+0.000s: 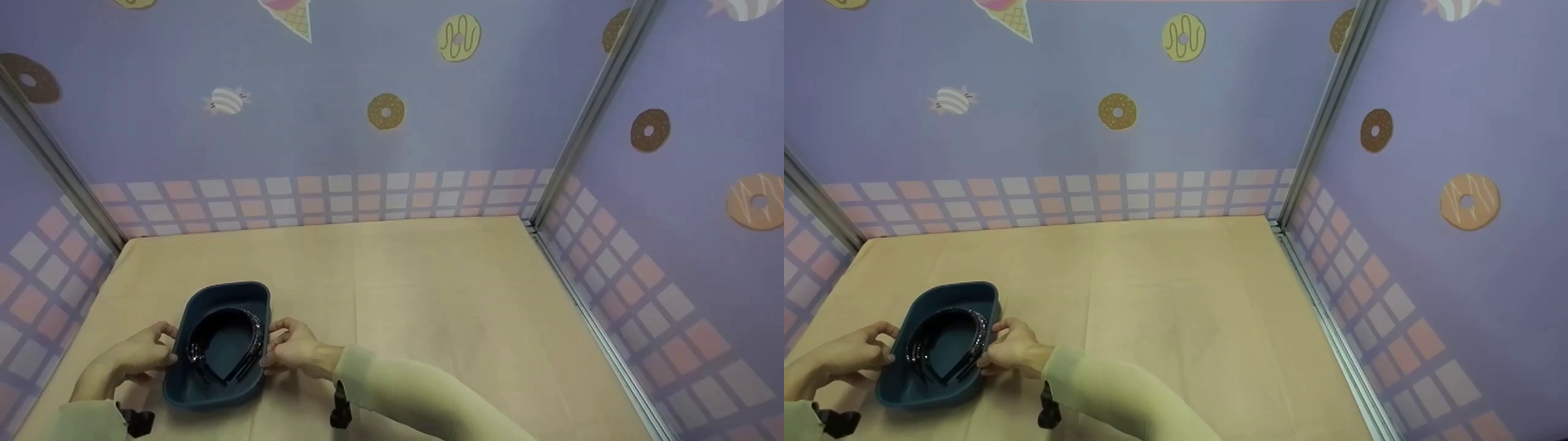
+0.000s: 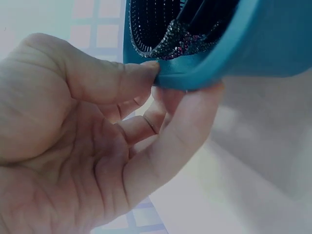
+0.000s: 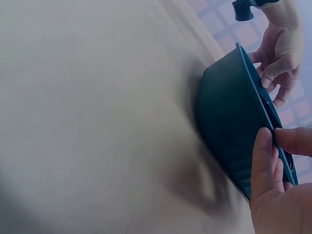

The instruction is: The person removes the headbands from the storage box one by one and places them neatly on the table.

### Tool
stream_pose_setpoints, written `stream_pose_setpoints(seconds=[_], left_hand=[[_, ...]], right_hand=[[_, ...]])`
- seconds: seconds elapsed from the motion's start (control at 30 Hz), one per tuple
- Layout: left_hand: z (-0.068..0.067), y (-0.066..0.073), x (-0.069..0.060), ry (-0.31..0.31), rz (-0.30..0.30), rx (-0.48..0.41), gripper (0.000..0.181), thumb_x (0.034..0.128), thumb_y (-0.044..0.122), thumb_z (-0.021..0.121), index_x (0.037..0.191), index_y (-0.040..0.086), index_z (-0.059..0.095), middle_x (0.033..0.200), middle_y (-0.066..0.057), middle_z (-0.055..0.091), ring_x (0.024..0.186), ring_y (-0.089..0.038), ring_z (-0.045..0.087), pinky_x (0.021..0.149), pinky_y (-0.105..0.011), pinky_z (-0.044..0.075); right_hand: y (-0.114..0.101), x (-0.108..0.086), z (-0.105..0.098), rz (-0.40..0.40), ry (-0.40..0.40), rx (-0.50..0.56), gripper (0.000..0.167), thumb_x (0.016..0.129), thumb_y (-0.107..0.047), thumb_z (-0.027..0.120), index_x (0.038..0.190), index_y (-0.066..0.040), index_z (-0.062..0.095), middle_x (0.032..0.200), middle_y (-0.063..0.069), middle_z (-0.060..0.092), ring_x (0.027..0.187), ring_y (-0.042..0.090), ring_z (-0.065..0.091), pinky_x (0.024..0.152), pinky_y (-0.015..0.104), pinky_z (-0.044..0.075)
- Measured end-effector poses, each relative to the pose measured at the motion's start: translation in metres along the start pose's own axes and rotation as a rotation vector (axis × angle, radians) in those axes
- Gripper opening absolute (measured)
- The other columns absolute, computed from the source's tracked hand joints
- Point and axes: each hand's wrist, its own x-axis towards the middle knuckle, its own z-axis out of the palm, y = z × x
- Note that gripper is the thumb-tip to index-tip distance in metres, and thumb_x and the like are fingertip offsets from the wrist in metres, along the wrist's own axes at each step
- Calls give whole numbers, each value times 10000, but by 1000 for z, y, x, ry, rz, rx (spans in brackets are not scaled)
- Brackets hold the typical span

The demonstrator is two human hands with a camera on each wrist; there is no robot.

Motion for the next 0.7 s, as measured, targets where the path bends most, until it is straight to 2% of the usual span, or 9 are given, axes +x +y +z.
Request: stream_pose_setpoints(seconds=[0.07, 0.2, 0.4, 0.7], left_hand=[[0, 1, 1, -7, 0, 12, 480, 1046, 60, 611, 1445, -79, 383, 1140, -162, 701, 1059, -266, 746, 792, -471, 643], [1, 5, 2, -18, -5, 36, 483, 1046, 73, 618, 1443, -78, 389, 1197, -171, 710, 1132, -282, 724, 867, -506, 615], [9, 6, 3, -19, 7, 7, 477, 1044, 65, 605, 1439, -85, 384, 1208, -188, 703, 1111, -255, 719, 804, -445, 594], [20, 8, 10, -21, 39, -87, 491, 1030, 56, 607, 1449, -81, 393, 1137, -108, 676, 1014, -208, 695, 767, -405, 594]], right_hand=[[0, 1, -3, -1, -4, -8, 617, 810, 278, 748, 1255, -133, 630, 899, 52, 652, 763, 211, 751, 786, 453, 726], [1, 0, -9, -2, -14, -6, 647, 798, 286, 750, 1272, -141, 641, 888, 44, 651, 763, 203, 736, 795, 448, 726], [3, -2, -18, -4, -32, -13, 614, 817, 256, 758, 1269, -145, 651, 897, 53, 683, 753, 194, 728, 770, 417, 722], [1, -4, -40, -10, -89, -18, 630, 857, 224, 759, 1361, -134, 635, 880, 23, 649, 748, 173, 702, 736, 342, 704]])
